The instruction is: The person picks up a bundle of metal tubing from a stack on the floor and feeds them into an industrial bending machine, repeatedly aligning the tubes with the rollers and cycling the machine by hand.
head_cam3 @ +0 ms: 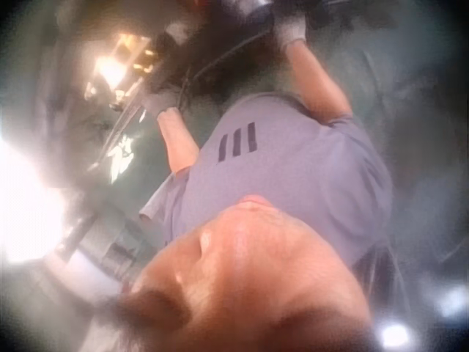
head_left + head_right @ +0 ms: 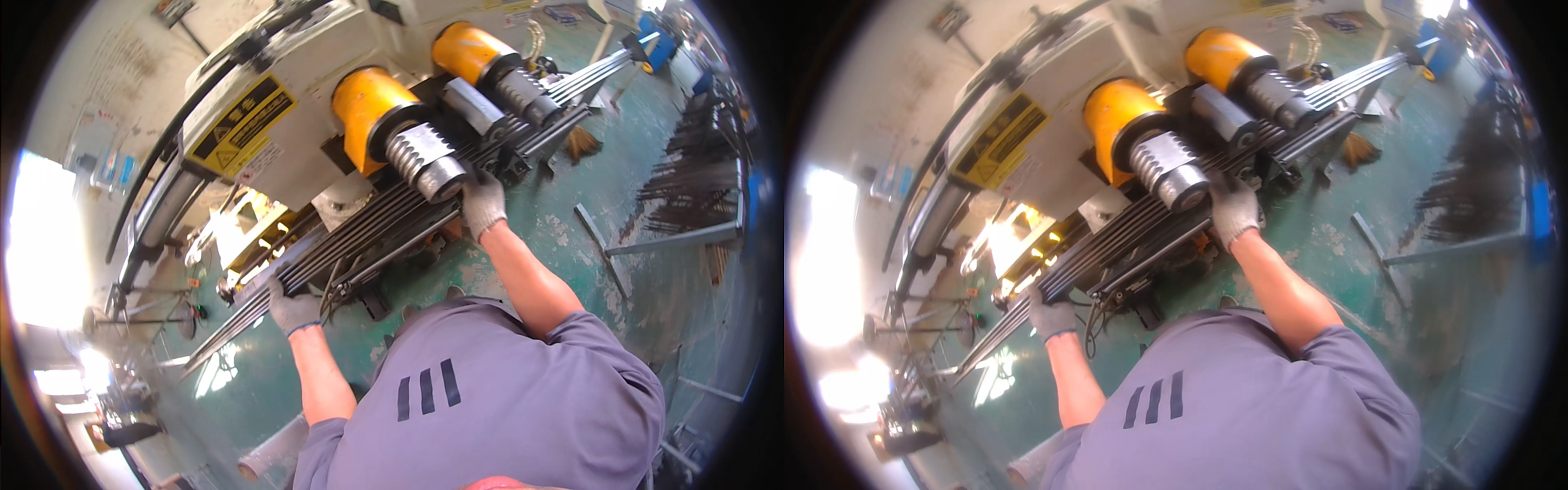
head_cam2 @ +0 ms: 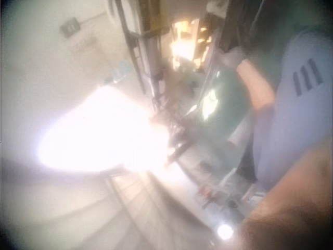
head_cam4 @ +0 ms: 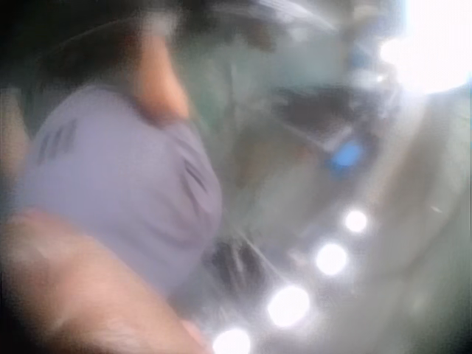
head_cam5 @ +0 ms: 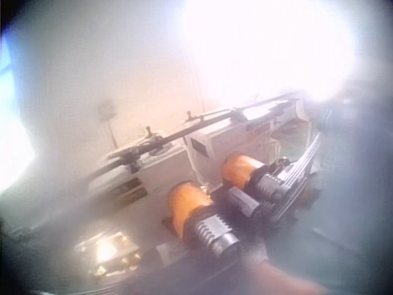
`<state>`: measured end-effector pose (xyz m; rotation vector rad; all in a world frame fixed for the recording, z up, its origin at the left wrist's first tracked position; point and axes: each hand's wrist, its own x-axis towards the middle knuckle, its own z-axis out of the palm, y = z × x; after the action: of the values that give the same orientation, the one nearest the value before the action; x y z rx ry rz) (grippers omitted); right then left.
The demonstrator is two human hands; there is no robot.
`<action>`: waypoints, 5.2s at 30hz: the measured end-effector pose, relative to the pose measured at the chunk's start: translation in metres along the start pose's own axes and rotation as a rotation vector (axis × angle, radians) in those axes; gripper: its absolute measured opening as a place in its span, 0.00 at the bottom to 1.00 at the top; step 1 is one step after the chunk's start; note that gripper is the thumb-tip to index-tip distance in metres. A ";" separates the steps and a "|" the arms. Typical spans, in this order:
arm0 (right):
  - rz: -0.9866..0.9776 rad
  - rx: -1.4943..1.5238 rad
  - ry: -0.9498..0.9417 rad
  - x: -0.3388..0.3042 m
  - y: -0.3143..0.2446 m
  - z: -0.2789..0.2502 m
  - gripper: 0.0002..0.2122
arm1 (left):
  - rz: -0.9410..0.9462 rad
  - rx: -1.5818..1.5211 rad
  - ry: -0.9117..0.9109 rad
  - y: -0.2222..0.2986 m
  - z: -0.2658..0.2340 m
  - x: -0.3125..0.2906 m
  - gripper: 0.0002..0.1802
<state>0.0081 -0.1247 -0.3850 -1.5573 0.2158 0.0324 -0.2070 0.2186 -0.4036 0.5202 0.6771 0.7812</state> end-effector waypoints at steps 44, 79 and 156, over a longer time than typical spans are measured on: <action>0.807 -0.383 0.298 -0.194 0.284 -0.147 0.16 | 0.373 -0.152 0.338 0.367 -0.310 0.107 0.27; 0.499 -0.552 -0.128 -0.172 0.238 -0.033 0.15 | 0.127 0.326 0.113 0.373 -0.320 0.107 0.29; 0.001 0.767 0.079 0.067 -0.024 -0.045 0.14 | 0.822 0.582 -0.513 0.159 0.258 -0.117 0.26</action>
<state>0.0721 -0.1775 -0.3721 -0.7948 0.2535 -0.1024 -0.1564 0.1791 -0.0858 1.5300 0.1710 1.1485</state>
